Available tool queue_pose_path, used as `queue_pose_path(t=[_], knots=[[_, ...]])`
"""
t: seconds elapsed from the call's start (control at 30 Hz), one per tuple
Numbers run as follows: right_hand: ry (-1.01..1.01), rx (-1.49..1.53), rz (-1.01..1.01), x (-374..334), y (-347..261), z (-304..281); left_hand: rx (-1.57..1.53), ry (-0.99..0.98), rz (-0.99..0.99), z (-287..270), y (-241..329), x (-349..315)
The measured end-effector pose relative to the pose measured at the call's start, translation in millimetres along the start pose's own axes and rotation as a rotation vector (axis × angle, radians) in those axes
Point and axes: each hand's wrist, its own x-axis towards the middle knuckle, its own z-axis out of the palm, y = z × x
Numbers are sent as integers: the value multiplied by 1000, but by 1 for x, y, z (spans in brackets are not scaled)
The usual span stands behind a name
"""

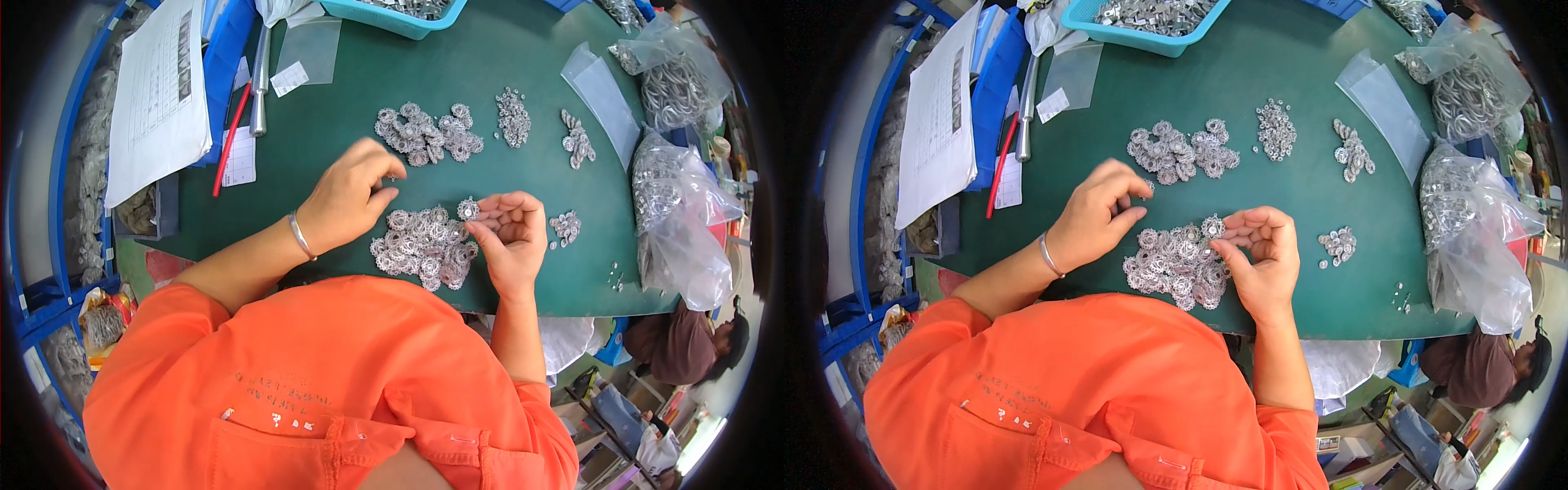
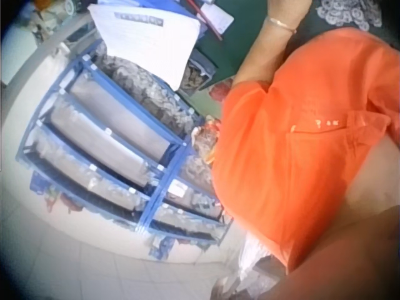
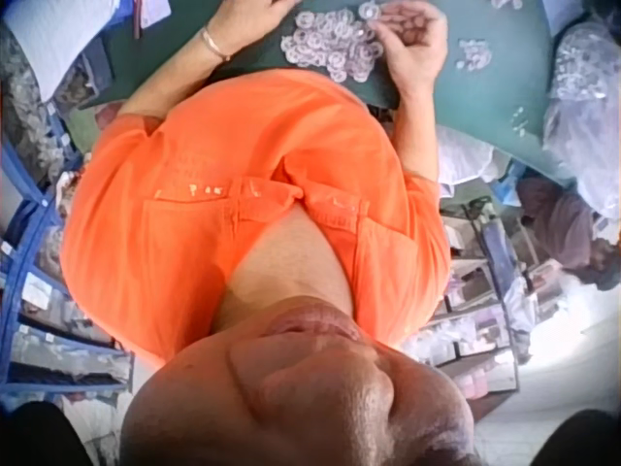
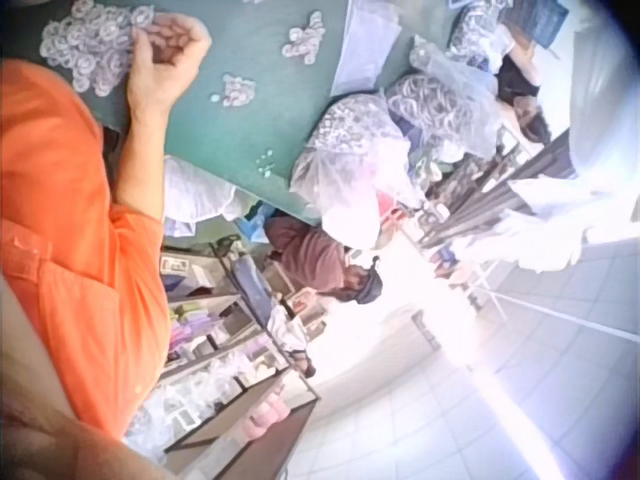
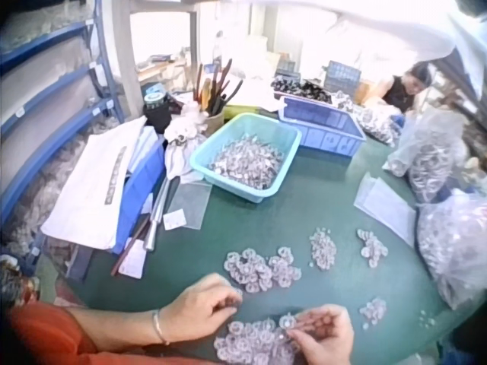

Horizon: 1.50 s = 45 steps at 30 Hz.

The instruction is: The person assembles small silver-colored metal components by hand on a green workbench. They pick up individual pieces, link them together, and place the assembled units into a pile. The person occasionally moves a blue tray and a plastic bag to access more parts.

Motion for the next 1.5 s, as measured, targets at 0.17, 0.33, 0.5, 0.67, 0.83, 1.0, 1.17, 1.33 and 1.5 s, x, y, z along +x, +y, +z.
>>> queue_pose_path(t=[0.17, 0.33, 0.5, 0.67, 0.83, 1.0, 1.17, 1.33, 1.5], knots=[[8, 17, -5, -3, 2, -2, 219, 68, 109, 0, -17, 4], [2, 51, 9, -5, 2, -2, -18, -17, -58, -4, -10, 3], [4, 84, -17, -6, 1, -2, -569, -94, -374, -1, -5, 2], [-23, -92, 76, -9, -8, -6, -940, -141, -579, 0, 5, 2], [-314, -561, -132, 1, -21, -4, -1046, -182, -612, 4, 11, 2], [-132, -483, -194, 13, -25, 24, -998, -199, -592, 3, 19, 3], [-179, -492, -261, 17, -11, 26, -1003, -205, -577, 1, 25, 2], [-22, -57, 308, 7, -17, 31, -926, -271, -558, 6, 19, -1], [-14, -2, 432, 10, -23, 27, -1002, -243, -553, 9, 21, 0]])
